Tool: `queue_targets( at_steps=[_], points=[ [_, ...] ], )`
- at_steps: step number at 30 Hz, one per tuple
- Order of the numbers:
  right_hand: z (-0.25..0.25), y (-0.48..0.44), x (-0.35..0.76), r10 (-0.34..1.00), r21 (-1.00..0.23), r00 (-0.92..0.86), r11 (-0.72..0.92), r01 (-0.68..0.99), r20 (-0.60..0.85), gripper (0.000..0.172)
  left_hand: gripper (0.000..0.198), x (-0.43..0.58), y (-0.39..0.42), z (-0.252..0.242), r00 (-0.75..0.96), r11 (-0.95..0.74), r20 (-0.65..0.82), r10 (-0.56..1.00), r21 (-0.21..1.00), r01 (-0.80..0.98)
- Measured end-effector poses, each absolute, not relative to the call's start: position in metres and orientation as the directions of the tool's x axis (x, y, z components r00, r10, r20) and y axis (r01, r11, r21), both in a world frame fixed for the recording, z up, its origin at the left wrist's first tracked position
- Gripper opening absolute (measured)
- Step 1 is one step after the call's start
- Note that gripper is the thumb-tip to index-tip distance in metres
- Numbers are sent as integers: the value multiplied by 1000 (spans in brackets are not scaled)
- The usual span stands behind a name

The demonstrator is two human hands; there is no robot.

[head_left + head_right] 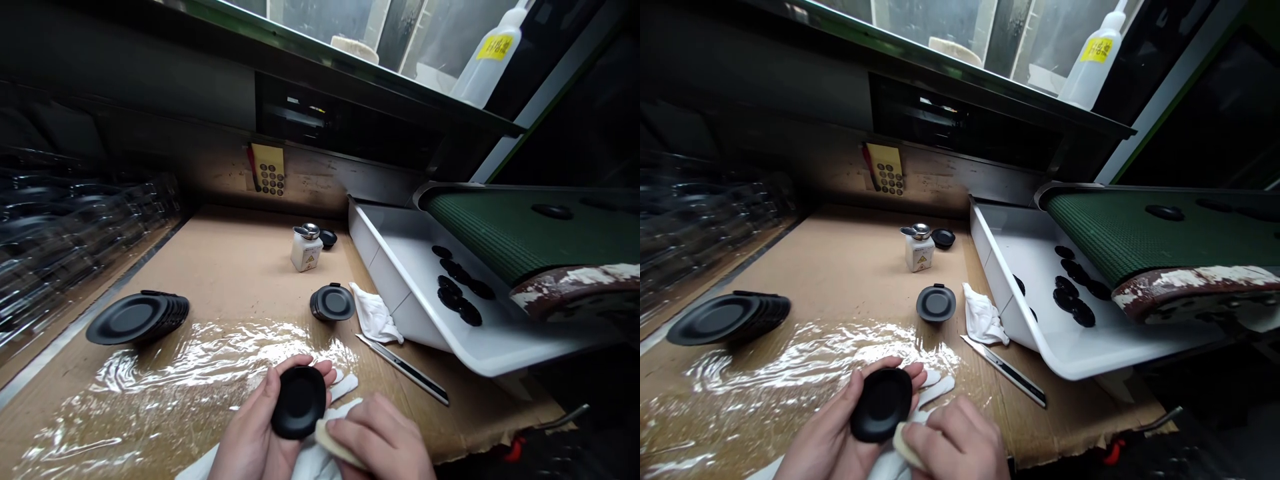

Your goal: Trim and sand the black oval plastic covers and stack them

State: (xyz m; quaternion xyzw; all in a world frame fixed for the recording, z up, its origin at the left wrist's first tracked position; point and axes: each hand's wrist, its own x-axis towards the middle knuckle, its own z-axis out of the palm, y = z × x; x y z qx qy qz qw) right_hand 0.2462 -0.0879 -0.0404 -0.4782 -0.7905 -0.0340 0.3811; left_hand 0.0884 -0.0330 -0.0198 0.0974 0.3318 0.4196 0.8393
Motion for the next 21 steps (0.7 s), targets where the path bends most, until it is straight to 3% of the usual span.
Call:
queue_targets(
  at_steps=[3,5,9,12,16,21],
  points=[
    [-39,-91,259,755,-359,-43,361,860,655,21,21,90,-34,-16,381,601,-475,793,511,-614],
    [-37,-90,260,736,-356,7,320,878,677,22,20,91,-34,-15,364,590,-474,802,528,-612],
    [-36,-86,241,660,-240,-213,525,816,720,22,23,90,-33,-18,400,621,-492,773,463,-632],
    [-36,-80,231,604,-173,-282,584,793,745,16,27,88,-32,-21,462,656,-486,742,387,-648],
    [-30,-63,238,703,-275,-272,560,782,657,24,29,87,-30,-17,511,674,-455,730,356,-647],
    [-18,-47,251,778,-428,-125,464,776,615,19,21,90,-32,-7,365,602,-497,787,492,-629]
  ],
)
